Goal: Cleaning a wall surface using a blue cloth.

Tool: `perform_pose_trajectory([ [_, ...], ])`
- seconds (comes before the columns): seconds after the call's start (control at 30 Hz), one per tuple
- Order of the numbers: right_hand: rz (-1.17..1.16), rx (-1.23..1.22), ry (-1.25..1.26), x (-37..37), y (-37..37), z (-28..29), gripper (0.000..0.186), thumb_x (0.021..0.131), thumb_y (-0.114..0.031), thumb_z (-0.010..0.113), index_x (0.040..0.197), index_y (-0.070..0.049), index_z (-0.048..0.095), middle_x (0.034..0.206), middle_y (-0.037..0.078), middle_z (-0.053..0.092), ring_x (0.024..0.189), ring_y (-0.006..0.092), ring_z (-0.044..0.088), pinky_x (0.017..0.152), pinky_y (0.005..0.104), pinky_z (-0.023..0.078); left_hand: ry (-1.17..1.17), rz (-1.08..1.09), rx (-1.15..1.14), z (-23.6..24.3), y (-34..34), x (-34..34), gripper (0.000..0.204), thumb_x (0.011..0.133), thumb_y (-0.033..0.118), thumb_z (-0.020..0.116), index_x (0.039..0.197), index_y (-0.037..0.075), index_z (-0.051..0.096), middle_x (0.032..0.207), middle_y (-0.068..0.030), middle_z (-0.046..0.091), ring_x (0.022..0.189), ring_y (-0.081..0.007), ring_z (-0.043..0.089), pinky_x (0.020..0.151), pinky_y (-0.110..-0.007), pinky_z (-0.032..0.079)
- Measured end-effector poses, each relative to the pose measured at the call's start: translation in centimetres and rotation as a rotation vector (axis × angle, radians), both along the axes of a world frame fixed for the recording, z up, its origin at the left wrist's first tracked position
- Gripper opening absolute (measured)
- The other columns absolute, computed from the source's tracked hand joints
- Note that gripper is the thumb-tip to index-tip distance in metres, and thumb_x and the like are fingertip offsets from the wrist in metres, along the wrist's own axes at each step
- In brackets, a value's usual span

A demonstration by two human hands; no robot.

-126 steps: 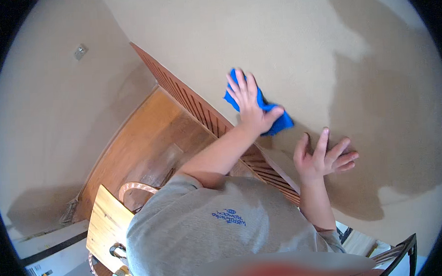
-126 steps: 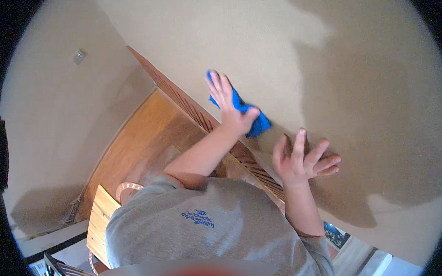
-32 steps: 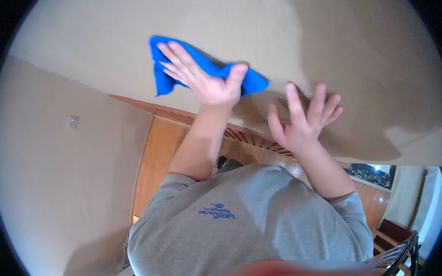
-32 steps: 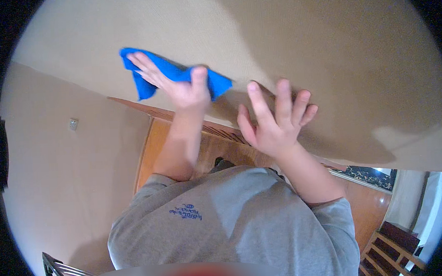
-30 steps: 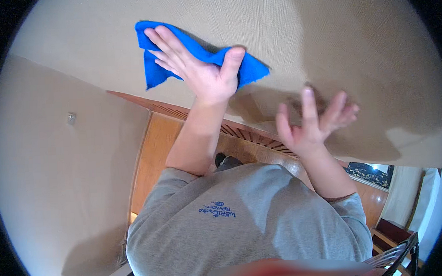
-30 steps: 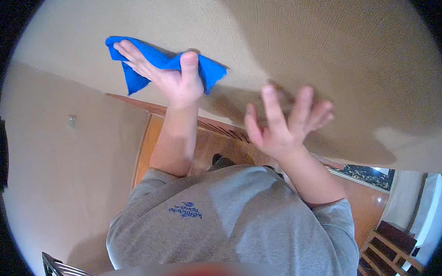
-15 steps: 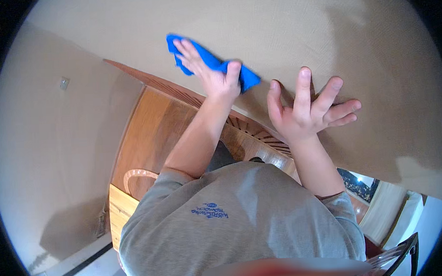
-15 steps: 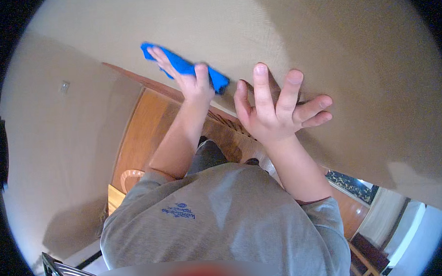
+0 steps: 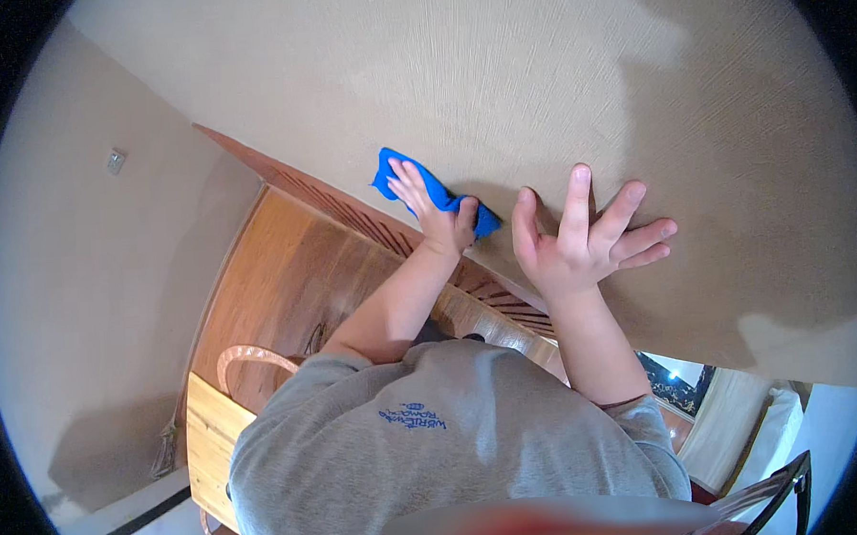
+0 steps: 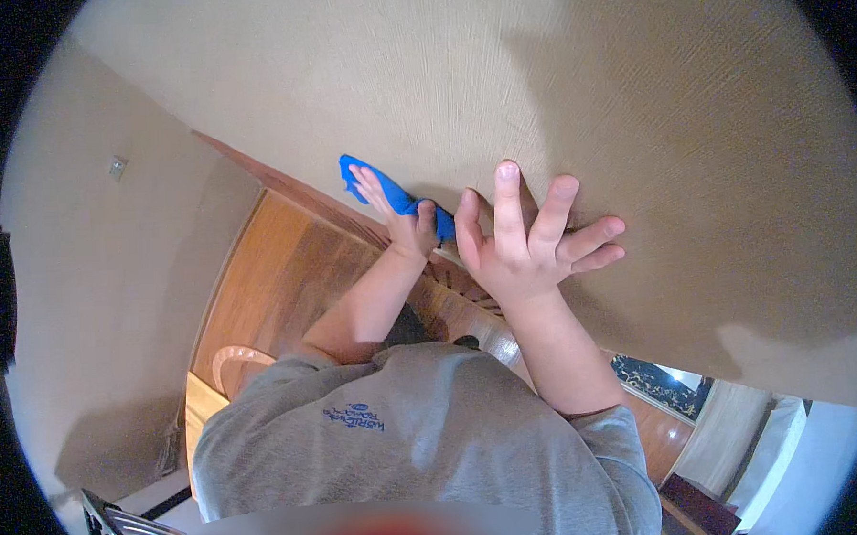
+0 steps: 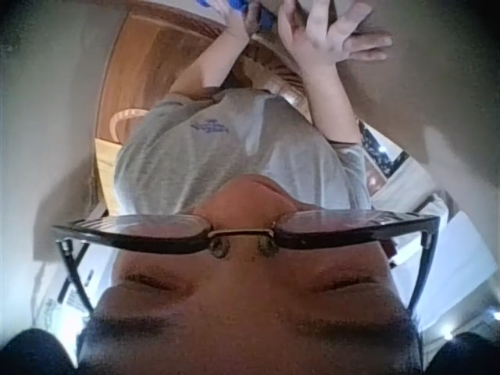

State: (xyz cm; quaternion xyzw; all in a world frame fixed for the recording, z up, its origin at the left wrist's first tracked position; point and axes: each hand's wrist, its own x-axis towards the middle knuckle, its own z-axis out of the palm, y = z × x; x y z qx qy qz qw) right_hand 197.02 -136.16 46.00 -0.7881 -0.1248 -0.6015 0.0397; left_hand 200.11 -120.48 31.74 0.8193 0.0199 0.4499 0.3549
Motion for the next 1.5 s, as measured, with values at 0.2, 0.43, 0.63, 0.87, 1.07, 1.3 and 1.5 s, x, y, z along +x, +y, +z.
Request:
perform_pose_trajectory([
  [0.2,-0.041,-0.011,0.047,-0.2,-0.6,-0.4,0.058,0.078,-0.045,0.061,0.131,-0.022,0.055,0.153,0.020,0.024,0.138,0.0561,0.000,0.108,0.0644,-0.010,-0.195,-0.029,0.000,12.1,0.5,1.9,0.118,0.074,0.079,0.050,0.150,-0.001,0.010,0.153,-0.0300,0.005,0.142,-0.0470,0.003,0.109,-0.061,-0.005],
  [0.43,-0.098,-0.037,0.026,-0.1,-1.2,-0.2,0.065,0.077,-0.049,0.060,0.134,-0.019,0.051,0.153,0.021,0.023,0.138,0.0566,0.000,0.108,0.0644,-0.008,-0.327,-0.040,0.146,11.3,0.7,2.6,0.115,0.073,0.079,0.053,0.150,0.002,0.014,0.156,-0.0229,0.009,0.141,-0.0485,0.003,0.107,-0.066,-0.003],
  [0.63,-0.133,-0.032,0.012,-0.2,-1.2,0.1,0.068,0.076,-0.050,0.061,0.136,-0.019,0.050,0.152,0.021,0.024,0.140,0.0530,0.002,0.111,0.0613,-0.006,-0.184,-0.155,0.197,3.0,0.3,1.7,0.118,0.074,0.074,0.057,0.151,0.003,0.002,0.156,-0.0242,-0.004,0.141,-0.0464,-0.010,0.103,-0.068,-0.011],
  [0.87,-0.169,0.089,-0.008,-2.3,-4.0,0.9,0.072,0.077,-0.043,0.069,0.137,-0.010,0.046,0.147,0.026,0.028,0.137,0.0474,0.019,0.108,0.0594,0.016,-0.224,-0.134,0.059,17.0,-1.0,2.2,0.119,0.071,0.081,0.054,0.150,0.000,0.013,0.155,-0.0272,0.003,0.140,-0.0498,-0.010,0.101,-0.066,-0.016],
  [1.07,-0.268,0.073,-0.066,-3.2,-9.0,-1.6,0.075,0.084,-0.050,0.059,0.143,-0.010,0.037,0.151,0.026,0.021,0.141,0.0459,0.011,0.112,0.0573,0.009,-0.244,-0.080,0.230,13.9,-1.7,1.2,0.125,0.067,0.080,0.057,0.150,0.000,0.009,0.154,-0.0288,0.003,0.141,-0.0498,-0.005,0.103,-0.067,-0.011],
  [1.3,-0.172,0.041,-0.025,-3.6,-9.2,-5.0,0.070,0.084,-0.052,0.056,0.141,-0.013,0.042,0.152,0.026,0.021,0.142,0.0470,0.008,0.113,0.0560,0.001,-0.090,-0.041,0.179,8.8,-3.7,-1.2,0.127,0.068,0.077,0.061,0.149,-0.002,0.002,0.152,-0.0331,-0.001,0.142,-0.0473,-0.005,0.108,-0.064,-0.006],
  [1.5,-0.101,-0.014,-0.010,-2.9,-10.3,-5.8,0.062,0.082,-0.049,0.059,0.135,-0.019,0.049,0.153,0.021,0.023,0.142,0.0478,0.009,0.113,0.0571,0.000,-0.256,-0.042,0.141,17.0,-7.5,-0.4,0.123,0.069,0.070,0.065,0.150,-0.001,0.005,0.153,-0.0306,0.001,0.143,-0.0444,-0.001,0.111,-0.058,-0.005],
])
